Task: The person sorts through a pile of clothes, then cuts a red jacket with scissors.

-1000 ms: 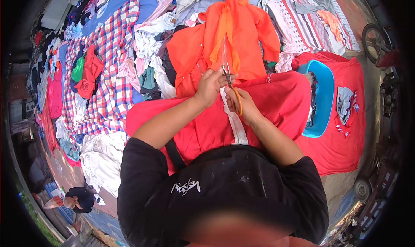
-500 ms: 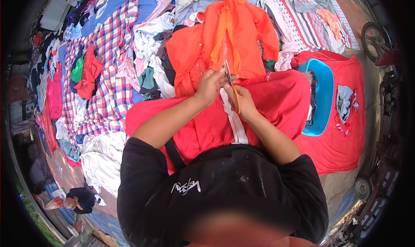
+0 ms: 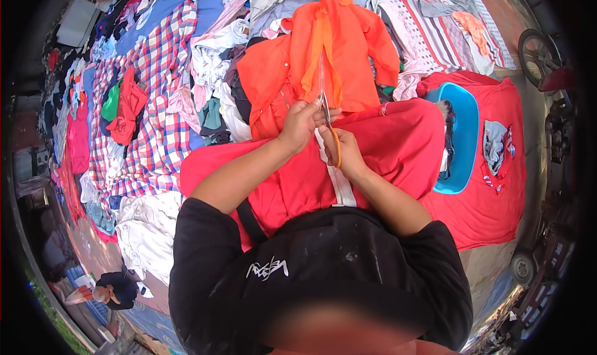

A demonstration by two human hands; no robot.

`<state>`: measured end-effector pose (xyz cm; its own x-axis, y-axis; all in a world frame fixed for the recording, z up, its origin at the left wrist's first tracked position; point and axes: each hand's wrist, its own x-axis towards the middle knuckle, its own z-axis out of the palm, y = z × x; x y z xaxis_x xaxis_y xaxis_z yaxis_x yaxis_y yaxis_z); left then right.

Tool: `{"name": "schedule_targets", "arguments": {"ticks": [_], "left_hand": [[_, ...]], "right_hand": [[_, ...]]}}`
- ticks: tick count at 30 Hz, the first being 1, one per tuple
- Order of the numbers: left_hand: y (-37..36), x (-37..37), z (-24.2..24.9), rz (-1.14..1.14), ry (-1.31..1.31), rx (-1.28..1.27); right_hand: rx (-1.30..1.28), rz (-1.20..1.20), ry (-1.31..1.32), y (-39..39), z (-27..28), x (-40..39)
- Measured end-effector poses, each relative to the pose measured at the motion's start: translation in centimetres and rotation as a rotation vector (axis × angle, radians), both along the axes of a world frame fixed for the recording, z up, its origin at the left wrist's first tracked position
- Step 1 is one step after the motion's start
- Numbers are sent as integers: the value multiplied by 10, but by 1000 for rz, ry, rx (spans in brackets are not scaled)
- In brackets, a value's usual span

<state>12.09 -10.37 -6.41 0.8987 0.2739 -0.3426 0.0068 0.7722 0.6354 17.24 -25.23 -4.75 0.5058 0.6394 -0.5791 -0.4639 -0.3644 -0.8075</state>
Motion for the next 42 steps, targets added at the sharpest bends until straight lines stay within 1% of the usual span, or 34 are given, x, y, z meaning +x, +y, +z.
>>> {"name": "schedule_targets", "arguments": {"ticks": [4,7,9,10,13,16,19,21,24,28,30,34,37,42], "left_hand": [[-4,-1,-6,14,25,23],[-6,-4,-10,-77,55,43],[-2,-2,0,-47,64,-2],[1,0,5,-30,66,-24],[16,2,12,-59,217,32],[25,2,16,-88,398,165],[33,4,2,7,307,208],[40,4,3,30,337,183],[47,4,10,17,370,130],[38,7,18,44,337,95],[32,8,17,56,276,73],[25,8,15,46,217,29],[26,8,4,28,167,17],[24,5,13,7,126,-13]], "right_hand": [[39,-67,133,2,2,-3],[72,-101,252,1,16,0],[85,-93,326,-2,23,3],[76,-74,317,-4,25,4],[52,-24,301,-10,30,7],[47,-4,322,-14,34,10],[52,38,329,-18,39,9],[44,114,292,-26,44,8],[-15,137,226,-36,51,6],[13,103,170,-36,56,8],[32,59,156,-30,55,9],[16,4,218,-22,53,9],[14,-13,250,-23,47,8],[24,7,236,-26,39,8]]}}
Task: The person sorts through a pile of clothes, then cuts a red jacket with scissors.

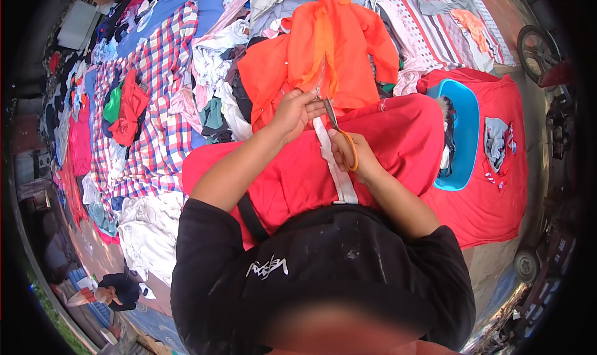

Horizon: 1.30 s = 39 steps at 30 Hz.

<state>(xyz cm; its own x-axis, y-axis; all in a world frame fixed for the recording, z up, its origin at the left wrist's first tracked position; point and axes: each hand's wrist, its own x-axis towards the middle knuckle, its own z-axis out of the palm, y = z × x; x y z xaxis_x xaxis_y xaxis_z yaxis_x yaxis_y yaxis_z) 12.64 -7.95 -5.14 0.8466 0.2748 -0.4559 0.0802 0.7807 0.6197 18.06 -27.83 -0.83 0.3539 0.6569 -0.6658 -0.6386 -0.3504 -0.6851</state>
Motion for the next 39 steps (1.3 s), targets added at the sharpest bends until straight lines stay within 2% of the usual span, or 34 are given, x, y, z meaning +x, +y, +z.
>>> {"name": "schedule_targets", "arguments": {"ticks": [10,16,25,28,37,39], "left_hand": [[1,1,-5,-17,5,2],[-7,2,1,-77,61,178],[-13,-2,-23,-103,134,635],[-15,-2,-18,-83,133,637],[-14,-4,-35,-110,179,910],[-15,-4,-35,-71,155,829]], "right_hand": [[-11,2,7,1,-2,3],[-39,5,1,5,1,5],[-69,3,5,5,-6,-2],[-64,8,5,5,-4,-4],[-76,11,-7,3,3,-7],[-65,11,-16,3,4,-8]]}}
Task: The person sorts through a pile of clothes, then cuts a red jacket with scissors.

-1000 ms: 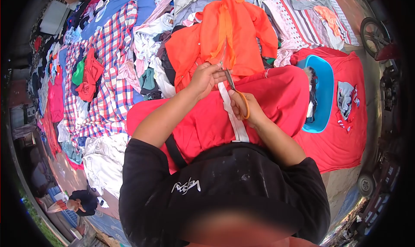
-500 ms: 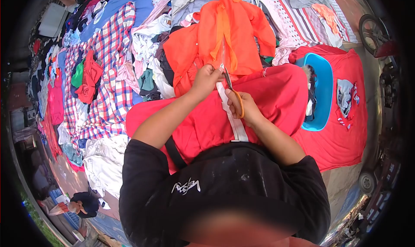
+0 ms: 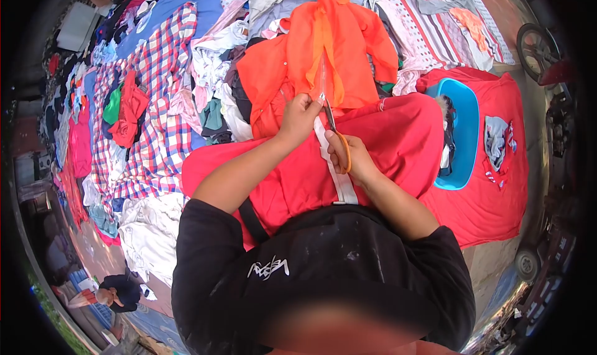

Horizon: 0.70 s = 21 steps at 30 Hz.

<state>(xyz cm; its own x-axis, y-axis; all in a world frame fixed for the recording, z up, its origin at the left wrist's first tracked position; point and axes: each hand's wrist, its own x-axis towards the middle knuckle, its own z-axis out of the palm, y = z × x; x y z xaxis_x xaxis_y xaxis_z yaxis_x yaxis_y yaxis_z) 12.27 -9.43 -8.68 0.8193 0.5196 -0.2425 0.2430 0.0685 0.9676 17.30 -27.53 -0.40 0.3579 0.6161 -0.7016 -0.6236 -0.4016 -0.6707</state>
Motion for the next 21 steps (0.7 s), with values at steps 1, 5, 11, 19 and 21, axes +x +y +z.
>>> {"name": "schedule_targets", "arguments": {"ticks": [1,5,11,19,21], "left_hand": [[-1,0,0,15,-18,-40],[-7,2,21,54,-8,-164],[-17,0,1,9,7,-109],[-17,0,14,-29,13,-258],[-17,1,12,-34,14,-258]], "right_hand": [[1,1,-6,0,0,-1],[11,-2,-33,0,-6,-3],[13,-68,-78,10,-28,-2],[5,-90,-43,13,-42,5],[-19,-96,-67,14,-48,3]]}}
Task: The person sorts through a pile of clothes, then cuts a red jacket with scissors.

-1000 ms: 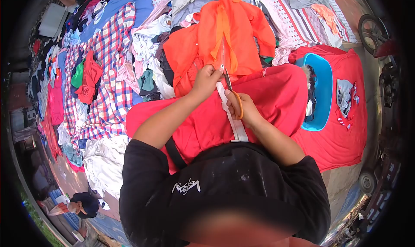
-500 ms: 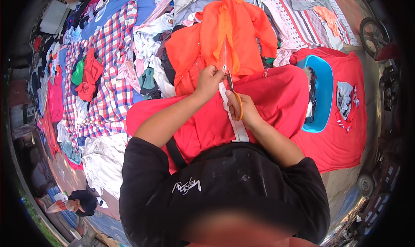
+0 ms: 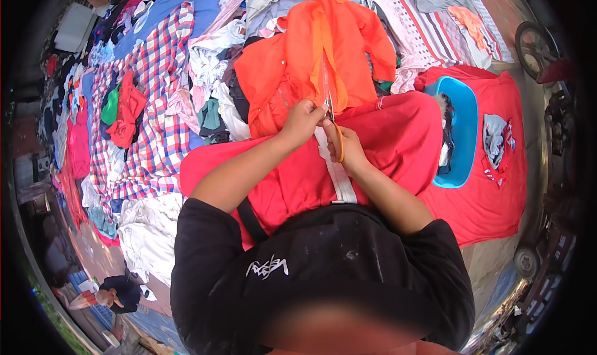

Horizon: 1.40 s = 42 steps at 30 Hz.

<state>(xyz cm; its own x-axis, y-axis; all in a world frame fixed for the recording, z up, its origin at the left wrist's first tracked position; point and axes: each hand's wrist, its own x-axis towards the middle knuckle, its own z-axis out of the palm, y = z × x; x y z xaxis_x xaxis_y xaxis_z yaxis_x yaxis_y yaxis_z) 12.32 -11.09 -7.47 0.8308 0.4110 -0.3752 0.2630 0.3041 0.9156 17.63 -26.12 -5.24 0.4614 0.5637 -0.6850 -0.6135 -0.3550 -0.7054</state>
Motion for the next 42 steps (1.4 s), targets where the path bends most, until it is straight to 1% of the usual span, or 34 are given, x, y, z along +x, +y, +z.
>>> {"name": "schedule_targets", "arguments": {"ticks": [3,10,13,15,18,19,22,25,26,29,33,35,39,42], "left_hand": [[-2,0,7,-3,15,-12],[-5,-1,6,-29,-15,-125],[-6,-1,-1,6,-15,-146],[-5,-2,5,6,-10,-132],[-3,-1,5,20,35,-181],[-2,-1,3,26,57,-210],[11,3,0,99,275,-54],[31,6,3,186,250,162],[44,5,-17,182,282,227],[59,6,-6,154,355,77],[67,4,1,36,384,-272],[69,2,1,-23,407,-474],[56,0,2,29,410,-525],[52,-2,7,44,391,-527]], "right_hand": [[-66,3,-78,1,3,-4],[32,-49,-107,-2,-3,-14],[49,-65,-109,-2,-2,-15],[47,-75,-121,1,0,-16],[13,14,-174,3,-13,-19],[10,15,-137,2,-15,-19],[1,48,-27,0,-9,-18],[8,116,55,-7,3,-15],[17,127,58,-10,7,-17],[39,141,40,-13,17,-17],[109,95,8,-13,12,-14],[131,68,-2,-12,19,-9],[181,-27,-17,-9,30,-5],[206,-84,-108,-3,29,4]]}}
